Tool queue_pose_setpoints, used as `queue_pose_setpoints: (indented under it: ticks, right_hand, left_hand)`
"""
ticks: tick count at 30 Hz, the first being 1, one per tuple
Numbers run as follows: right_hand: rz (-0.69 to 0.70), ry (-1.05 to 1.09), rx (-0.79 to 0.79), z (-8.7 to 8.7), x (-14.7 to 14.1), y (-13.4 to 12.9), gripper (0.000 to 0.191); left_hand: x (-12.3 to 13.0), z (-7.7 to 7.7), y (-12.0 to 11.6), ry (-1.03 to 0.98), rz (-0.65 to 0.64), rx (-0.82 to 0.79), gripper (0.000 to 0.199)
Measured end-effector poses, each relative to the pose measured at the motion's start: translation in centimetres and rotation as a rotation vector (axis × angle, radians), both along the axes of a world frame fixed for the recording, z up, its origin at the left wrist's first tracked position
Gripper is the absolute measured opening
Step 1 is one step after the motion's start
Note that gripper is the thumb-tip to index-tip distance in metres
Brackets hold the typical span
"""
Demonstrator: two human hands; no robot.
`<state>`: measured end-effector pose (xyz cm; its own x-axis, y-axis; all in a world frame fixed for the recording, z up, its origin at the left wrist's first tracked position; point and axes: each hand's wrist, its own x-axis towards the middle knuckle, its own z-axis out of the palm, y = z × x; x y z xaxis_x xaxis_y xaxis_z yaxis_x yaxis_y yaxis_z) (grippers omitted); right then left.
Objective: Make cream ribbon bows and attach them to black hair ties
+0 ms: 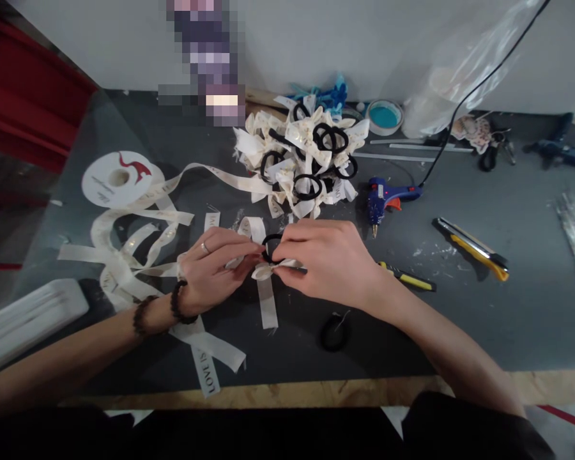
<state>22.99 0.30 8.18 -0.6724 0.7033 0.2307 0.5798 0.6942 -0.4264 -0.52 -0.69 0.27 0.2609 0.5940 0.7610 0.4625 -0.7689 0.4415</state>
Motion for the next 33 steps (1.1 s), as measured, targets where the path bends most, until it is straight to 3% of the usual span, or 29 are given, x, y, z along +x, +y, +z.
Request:
queue_pose_setpoints:
  ticks: [13,18,24,28,33]
  right_hand:
    - [-0.032,-0.048,-0.059,0.7,0.4,0.3,0.012]
    - [-0.131,-0.133,-0.059,1.0,1.0,0.8,0.014]
    - [-0.273,-0.004,-0.057,1.8,1.9,1.5,0.012]
    - [-0.294,0.072,-0.047,2.1,2.0,1.6,0.011]
    - [-0.332,0.112,-0.040,2.0,1.8,1.6,0.009]
  left_hand:
    - [-0.2,0.2,-0.1,-0.069,-0.105,-0.066,0.014]
    - [-0.1,0.2,-0.1,-0.079,-0.038,-0.099,0.014]
    - [-0.4,0.5,-0.3,-0.020,-0.030,-0.196,0.015]
    - [-0.2,0.4,-0.2,-0.014,-0.075,-0.172,0.024]
    - [0.2,0.3,-0.1,-0.019,-0.104,-0.100,0.016]
